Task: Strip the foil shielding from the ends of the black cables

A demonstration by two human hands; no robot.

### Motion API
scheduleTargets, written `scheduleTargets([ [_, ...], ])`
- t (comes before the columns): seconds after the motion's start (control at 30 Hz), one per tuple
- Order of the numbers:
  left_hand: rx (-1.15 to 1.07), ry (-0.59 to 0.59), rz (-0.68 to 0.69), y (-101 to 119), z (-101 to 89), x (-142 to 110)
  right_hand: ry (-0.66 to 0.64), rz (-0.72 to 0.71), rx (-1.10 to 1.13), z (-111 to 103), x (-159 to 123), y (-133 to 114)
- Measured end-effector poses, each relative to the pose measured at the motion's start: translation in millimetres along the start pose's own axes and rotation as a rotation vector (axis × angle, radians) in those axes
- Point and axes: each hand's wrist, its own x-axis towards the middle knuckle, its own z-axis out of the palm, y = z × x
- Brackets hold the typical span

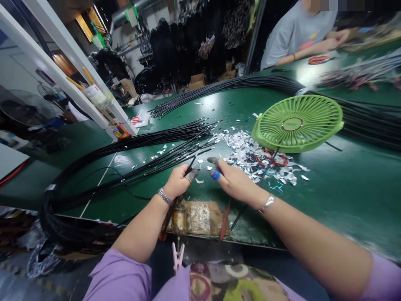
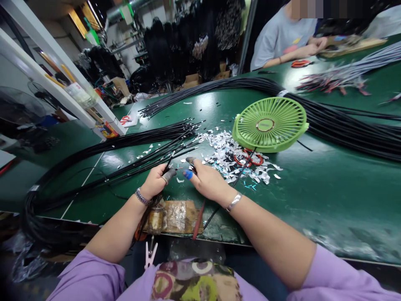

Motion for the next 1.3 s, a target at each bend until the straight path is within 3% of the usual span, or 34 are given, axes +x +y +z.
scheduleTargets([
  [0.13,0.128,0.094,0.03,1.2,0.5,-2.5,-0.075,-0.104,-0.131,5.7,-6.8,-6.7],
  [0.33,0.29,0.098,0.043,3.2,1.3,-5.5,-0.051,-0.086,-0.16,10.4,-3.4,-7.3],
  [0.9,0.405,0.106,0.074,7.0,1.6,-7.8,-0.015,-0.068,-0.226,9.1,-1.6,-5.1],
  [1.3,0.437,0.081,0.105,6.9,2.4,-9.0,-0.067,-0.058,-0.226,7.1,-0.3,-7.0],
])
